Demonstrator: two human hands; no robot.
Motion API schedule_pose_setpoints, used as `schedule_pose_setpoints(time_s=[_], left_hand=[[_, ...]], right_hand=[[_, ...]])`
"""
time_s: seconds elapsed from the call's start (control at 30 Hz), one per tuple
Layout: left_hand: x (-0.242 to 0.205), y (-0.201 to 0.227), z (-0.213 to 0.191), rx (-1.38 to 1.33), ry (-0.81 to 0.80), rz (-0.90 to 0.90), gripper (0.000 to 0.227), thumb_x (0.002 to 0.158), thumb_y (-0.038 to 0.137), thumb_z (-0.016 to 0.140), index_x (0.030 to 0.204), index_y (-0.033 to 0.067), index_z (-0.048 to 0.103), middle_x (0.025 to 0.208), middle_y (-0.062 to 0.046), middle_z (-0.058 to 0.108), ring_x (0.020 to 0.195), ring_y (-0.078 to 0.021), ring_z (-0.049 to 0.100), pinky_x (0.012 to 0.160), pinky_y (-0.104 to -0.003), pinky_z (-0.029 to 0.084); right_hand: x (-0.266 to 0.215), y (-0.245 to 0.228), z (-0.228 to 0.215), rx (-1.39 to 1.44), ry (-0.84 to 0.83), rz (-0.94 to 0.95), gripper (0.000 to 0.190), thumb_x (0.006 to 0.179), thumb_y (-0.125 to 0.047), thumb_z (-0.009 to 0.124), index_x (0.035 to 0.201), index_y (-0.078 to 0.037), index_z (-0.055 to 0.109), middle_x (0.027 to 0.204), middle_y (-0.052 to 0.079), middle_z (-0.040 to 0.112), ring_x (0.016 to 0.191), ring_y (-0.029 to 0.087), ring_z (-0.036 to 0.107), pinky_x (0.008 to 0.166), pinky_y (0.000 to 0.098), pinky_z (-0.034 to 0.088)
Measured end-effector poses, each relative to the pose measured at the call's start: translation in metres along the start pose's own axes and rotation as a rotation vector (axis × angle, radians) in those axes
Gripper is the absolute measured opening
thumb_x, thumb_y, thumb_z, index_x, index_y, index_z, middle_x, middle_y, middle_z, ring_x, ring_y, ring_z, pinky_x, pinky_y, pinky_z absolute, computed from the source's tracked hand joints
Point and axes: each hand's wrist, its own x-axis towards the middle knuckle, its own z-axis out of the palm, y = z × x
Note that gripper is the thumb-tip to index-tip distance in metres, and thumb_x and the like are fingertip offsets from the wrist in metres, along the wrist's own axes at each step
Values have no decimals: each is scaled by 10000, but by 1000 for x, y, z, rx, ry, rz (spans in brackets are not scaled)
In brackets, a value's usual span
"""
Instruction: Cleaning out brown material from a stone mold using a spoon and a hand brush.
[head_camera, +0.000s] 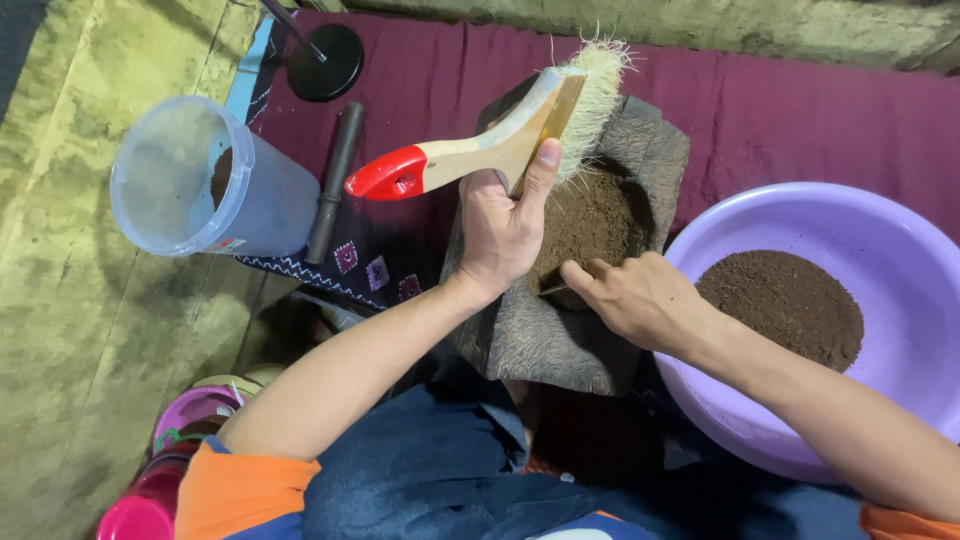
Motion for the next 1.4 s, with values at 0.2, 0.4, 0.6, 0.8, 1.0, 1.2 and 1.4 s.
schedule_pose_setpoints(time_s=[0.2,0.4,0.6,0.8,1.0,1.2,1.4], left_hand=[[3,6,0,-10,-8,18,332,1065,337,576,1042,21,676,883,-122,702,889,-145,643,873,-449,557],[3,4,-2,0,-16,36,320,1056,307,598,1058,-2,680,932,-146,724,948,-181,673,931,-481,543],[-1,-9,-1,10,-1,29,321,1040,285,632,1098,-25,691,999,-141,737,1009,-181,671,972,-479,531],[6,12,-1,2,-10,36,304,1048,285,611,1106,-10,660,992,-154,722,1006,-212,680,970,-479,531],[1,1,-1,10,-17,24,319,1049,288,611,1084,-21,684,977,-145,727,972,-168,653,939,-477,541],[0,2,-2,4,-23,12,333,1055,284,600,1112,-35,679,980,-158,722,971,-186,653,954,-504,536],[-1,-8,-2,9,-11,18,325,1045,281,618,1107,-30,691,1011,-165,738,1011,-214,685,965,-492,539]], right_hand=[[21,43,14,199,160,349,195,927,-197,431,1110,-133,420,797,214,665,689,540,698,670,622,559],[44,22,-13,410,210,510,229,948,-157,447,1147,-56,400,773,293,668,759,601,689,718,677,537],[33,-9,-11,335,184,395,196,983,-215,434,1155,-119,440,755,242,685,691,530,717,660,634,560],[7,-8,6,185,63,165,179,977,-182,379,1146,-174,436,820,218,709,732,507,743,696,618,580],[25,5,-15,551,211,485,183,1020,-237,438,1080,-65,429,785,341,663,797,610,686,726,684,536],[44,5,-21,683,325,530,176,1004,-179,489,1101,-54,412,816,360,655,800,619,674,704,677,522],[29,-17,7,386,245,273,119,993,-237,452,1104,-197,435,800,230,698,695,519,718,630,631,562]])
